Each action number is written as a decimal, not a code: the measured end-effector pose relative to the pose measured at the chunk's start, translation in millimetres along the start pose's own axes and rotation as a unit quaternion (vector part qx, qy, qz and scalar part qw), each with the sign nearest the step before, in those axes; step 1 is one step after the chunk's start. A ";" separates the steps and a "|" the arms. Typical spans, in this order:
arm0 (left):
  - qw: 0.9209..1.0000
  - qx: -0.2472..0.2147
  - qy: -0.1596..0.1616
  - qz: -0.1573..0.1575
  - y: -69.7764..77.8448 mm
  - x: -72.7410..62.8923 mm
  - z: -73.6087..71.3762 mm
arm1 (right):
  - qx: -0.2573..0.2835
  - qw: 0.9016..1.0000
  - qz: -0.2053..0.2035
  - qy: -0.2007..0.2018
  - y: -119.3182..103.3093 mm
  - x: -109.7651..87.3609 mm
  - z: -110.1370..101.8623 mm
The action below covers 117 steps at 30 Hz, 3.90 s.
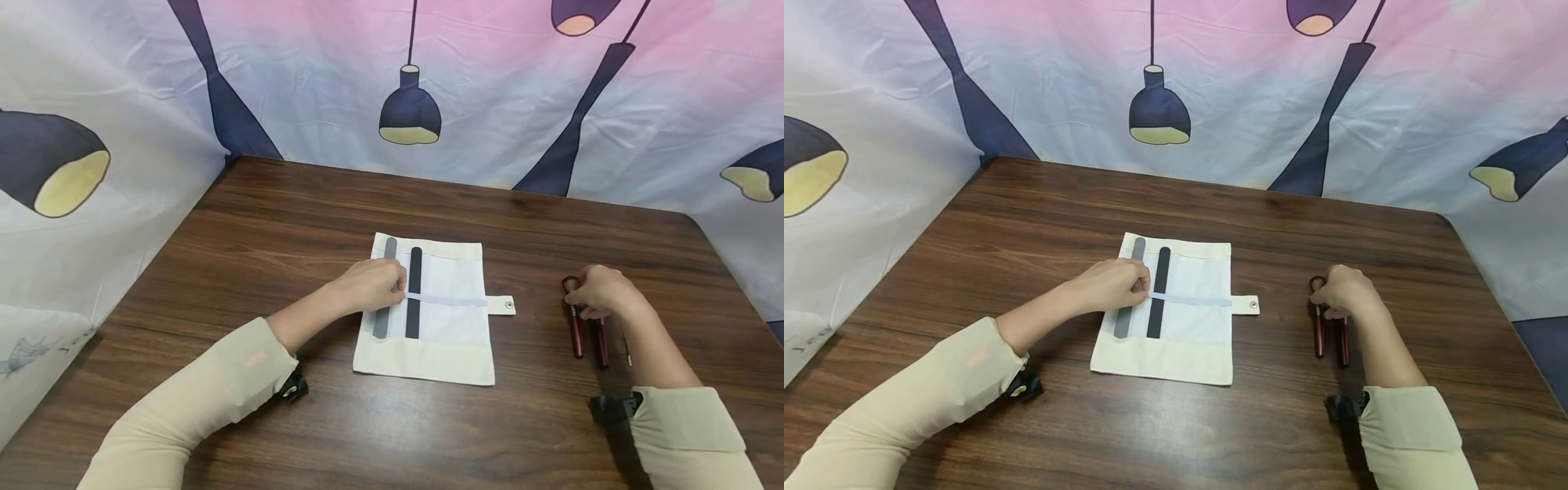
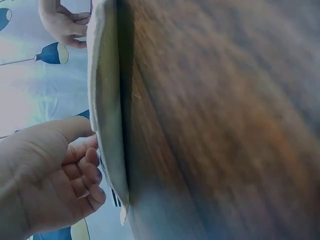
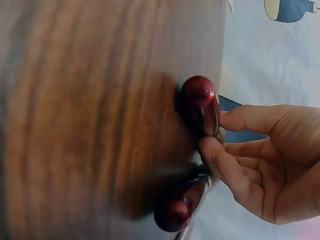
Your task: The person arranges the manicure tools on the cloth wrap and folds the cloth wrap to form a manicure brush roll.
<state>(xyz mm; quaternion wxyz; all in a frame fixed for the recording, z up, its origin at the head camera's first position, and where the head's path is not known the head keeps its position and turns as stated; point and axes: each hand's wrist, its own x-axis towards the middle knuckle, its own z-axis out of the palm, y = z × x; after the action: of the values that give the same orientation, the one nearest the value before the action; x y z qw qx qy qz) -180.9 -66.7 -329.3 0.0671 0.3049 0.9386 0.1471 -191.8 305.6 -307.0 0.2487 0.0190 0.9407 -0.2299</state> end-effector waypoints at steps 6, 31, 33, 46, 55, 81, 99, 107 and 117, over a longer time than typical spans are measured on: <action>1.000 0.021 0.000 -0.007 11.3 4.5 0.5 | 0.016 0.999 -0.029 0.032 -6.8 -0.7 -5.8; 1.000 0.020 -0.019 0.011 30.1 22.6 11.8 | 0.322 0.920 -0.159 0.155 -108.5 42.9 35.7; 1.000 0.018 -0.016 0.010 30.2 21.7 10.8 | 0.326 0.917 -0.173 0.152 -113.1 45.9 38.3; 1.000 0.017 0.002 0.014 27.6 18.6 9.0 | 0.312 0.926 -0.201 0.071 -132.8 58.8 51.3; 1.000 0.018 0.000 0.011 29.1 17.0 7.5 | 0.269 0.942 -0.195 0.038 -139.7 61.9 57.1; 1.000 0.001 -0.007 0.020 26.7 18.8 9.9 | 0.110 0.978 -0.163 -0.075 -152.8 60.1 68.6; 1.000 -0.010 -0.009 0.016 24.3 21.2 12.2 | 0.087 0.977 -0.159 -0.112 -153.5 57.1 69.9; 1.000 -0.019 -0.012 0.020 25.0 20.5 10.3 | 0.095 0.978 -0.157 -0.100 -152.4 53.4 67.1; 1.000 -0.019 -0.006 0.020 25.2 19.4 11.3 | 0.085 0.980 -0.178 0.012 -101.2 12.8 26.0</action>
<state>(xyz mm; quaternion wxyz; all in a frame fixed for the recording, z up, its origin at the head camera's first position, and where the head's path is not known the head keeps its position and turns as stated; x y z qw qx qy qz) -180.2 -33.1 -332.7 0.0755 0.3231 0.9290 0.1639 -206.2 202.7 -290.4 0.1898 -0.1244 0.9090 -0.3496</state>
